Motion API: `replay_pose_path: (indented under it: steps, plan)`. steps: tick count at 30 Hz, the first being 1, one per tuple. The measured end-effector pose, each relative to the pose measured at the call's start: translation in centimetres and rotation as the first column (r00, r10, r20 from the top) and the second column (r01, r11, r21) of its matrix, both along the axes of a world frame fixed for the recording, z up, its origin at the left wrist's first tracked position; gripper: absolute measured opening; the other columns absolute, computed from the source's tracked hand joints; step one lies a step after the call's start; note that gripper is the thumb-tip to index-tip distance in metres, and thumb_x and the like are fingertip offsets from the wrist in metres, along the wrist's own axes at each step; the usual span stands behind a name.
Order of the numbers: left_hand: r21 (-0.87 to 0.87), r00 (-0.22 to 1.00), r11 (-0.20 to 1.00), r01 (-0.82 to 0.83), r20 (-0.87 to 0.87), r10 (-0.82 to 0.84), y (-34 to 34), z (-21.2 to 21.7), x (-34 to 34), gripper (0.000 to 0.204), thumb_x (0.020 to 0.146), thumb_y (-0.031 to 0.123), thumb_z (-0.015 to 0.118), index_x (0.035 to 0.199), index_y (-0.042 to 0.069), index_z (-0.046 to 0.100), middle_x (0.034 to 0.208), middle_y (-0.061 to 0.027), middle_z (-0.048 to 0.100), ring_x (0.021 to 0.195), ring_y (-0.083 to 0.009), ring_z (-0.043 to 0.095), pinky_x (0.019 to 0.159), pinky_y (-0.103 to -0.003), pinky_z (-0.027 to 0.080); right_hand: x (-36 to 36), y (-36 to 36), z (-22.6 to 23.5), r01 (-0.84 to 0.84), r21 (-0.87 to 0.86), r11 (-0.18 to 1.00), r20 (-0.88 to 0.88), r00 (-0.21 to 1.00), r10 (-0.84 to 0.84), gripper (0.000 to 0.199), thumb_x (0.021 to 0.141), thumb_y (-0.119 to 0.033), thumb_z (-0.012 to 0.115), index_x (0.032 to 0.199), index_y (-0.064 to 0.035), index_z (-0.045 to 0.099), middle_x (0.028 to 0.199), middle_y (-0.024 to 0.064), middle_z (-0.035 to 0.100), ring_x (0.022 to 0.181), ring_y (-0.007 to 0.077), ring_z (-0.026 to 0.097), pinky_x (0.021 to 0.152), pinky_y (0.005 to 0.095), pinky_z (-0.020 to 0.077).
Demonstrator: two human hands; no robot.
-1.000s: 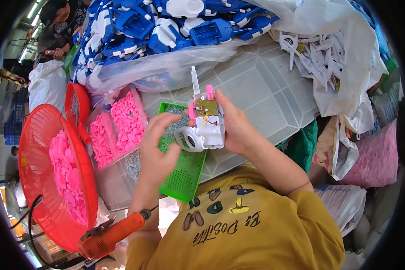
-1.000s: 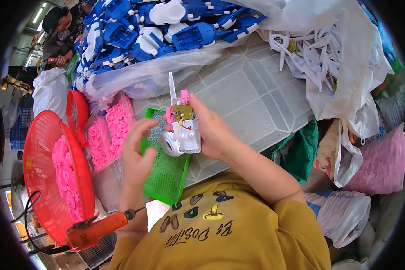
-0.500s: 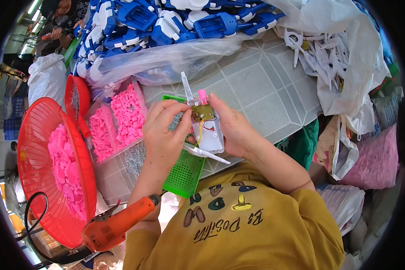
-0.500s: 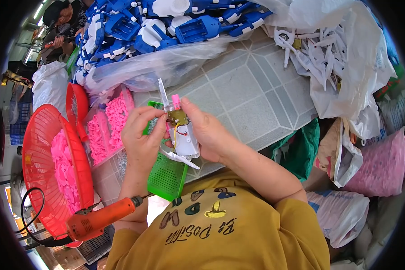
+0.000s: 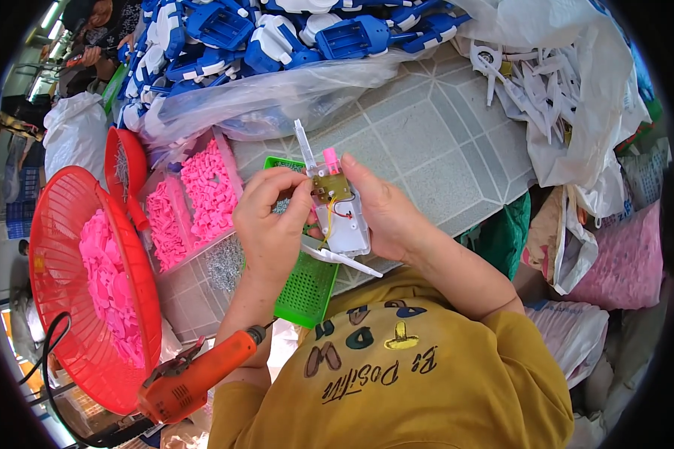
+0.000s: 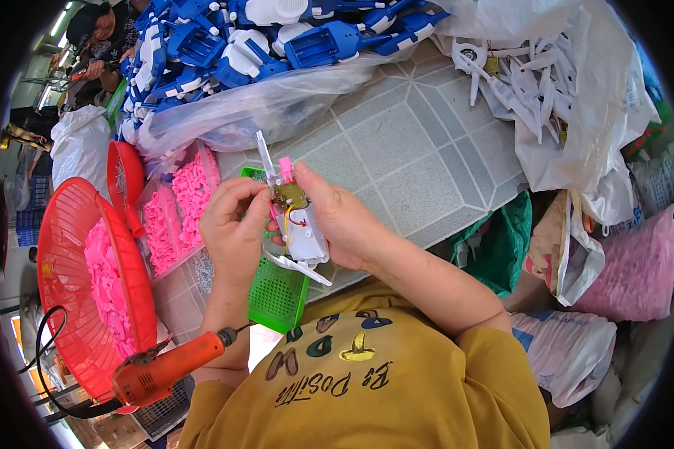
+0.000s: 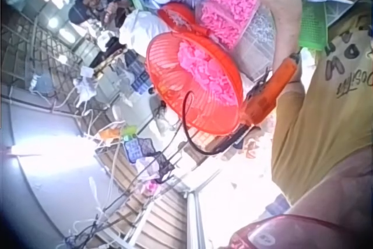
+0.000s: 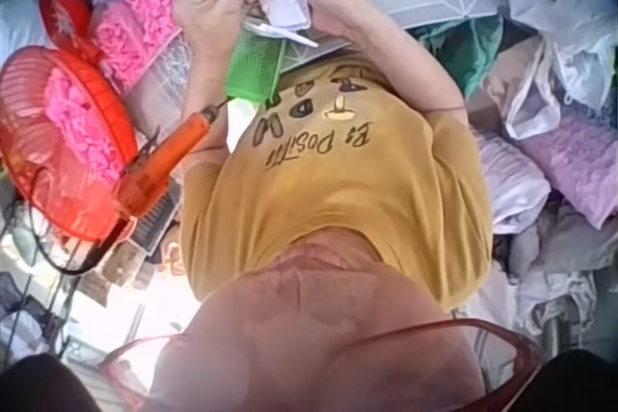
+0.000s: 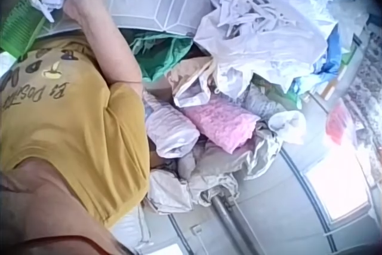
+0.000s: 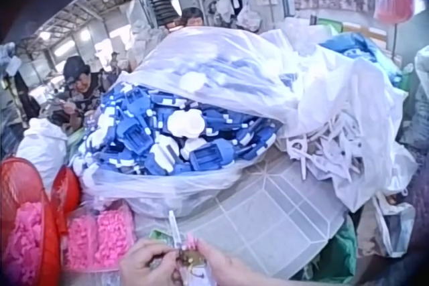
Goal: Assembling a toy walkie-talkie by inserting the internal circuit board and securing the plastic outer casing.
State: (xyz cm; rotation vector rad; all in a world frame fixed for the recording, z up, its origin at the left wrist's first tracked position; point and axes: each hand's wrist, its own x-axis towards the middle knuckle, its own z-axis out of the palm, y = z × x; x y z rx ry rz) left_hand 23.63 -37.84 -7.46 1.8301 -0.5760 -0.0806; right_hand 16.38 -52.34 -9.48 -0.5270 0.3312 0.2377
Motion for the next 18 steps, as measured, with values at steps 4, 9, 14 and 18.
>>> replay_pose_path:
  steps: [4, 9, 14, 18]
  plan:
    - [0.004, 0.999, 1.000, 0.013, -0.040, -0.012, 0.0, 0.2, 0.0, 0.005, 0.088, -0.003, 0.069, 0.093, -0.004, 0.068, 0.100, -0.0092, 0.065, 0.072, -0.0119, 0.066, 0.057, -0.023, 0.054, -0.1, 0.0, -0.1, -0.008, -0.017, 1.000, -0.021, 1.000, 0.007, 0.059, 0.101, -0.059, 0.045, 0.119, -0.0039, 0.059, 0.097, 0.0092, 0.067, 0.082, 0.0177, 0.068, 0.074, 0.0348, 0.0591]
    - [-0.025, 0.996, 0.999, 0.025, -0.082, -0.027, 0.2, 0.0, 0.1, 0.005, 0.089, -0.002, 0.068, 0.094, -0.005, 0.068, 0.100, -0.0087, 0.064, 0.070, -0.0113, 0.065, 0.057, -0.023, 0.053, 0.0, 0.2, -0.6, -0.003, -0.009, 1.000, -0.010, 1.000, 0.003, 0.061, 0.101, -0.060, 0.044, 0.119, -0.0033, 0.059, 0.094, 0.0103, 0.067, 0.080, 0.0190, 0.068, 0.074, 0.0342, 0.0592]
    - [-0.033, 0.988, 0.994, 0.102, -0.113, -0.105, 0.5, -0.1, 0.6, 0.014, 0.091, -0.003, 0.065, 0.104, -0.004, 0.066, 0.103, -0.0098, 0.063, 0.077, -0.0136, 0.065, 0.067, -0.026, 0.054, 0.3, -0.2, -0.8, 0.031, 0.024, 0.999, -0.012, 0.999, -0.031, 0.065, 0.101, -0.063, 0.041, 0.121, -0.0039, 0.060, 0.094, 0.0113, 0.068, 0.081, 0.0214, 0.069, 0.077, 0.0366, 0.0596]
    - [0.247, 0.910, 0.947, 0.208, 0.307, -0.280, 2.2, -0.1, 0.6, 0.060, 0.079, -0.002, 0.064, 0.137, 0.000, 0.049, 0.123, -0.0156, 0.056, 0.120, -0.0283, 0.054, 0.104, -0.041, 0.043, 1.2, -1.8, -0.9, 0.093, 0.049, 0.994, -0.032, 0.995, -0.091, 0.064, 0.098, -0.063, 0.047, 0.126, -0.0068, 0.058, 0.103, 0.0099, 0.069, 0.090, 0.0224, 0.070, 0.083, 0.0391, 0.0586]
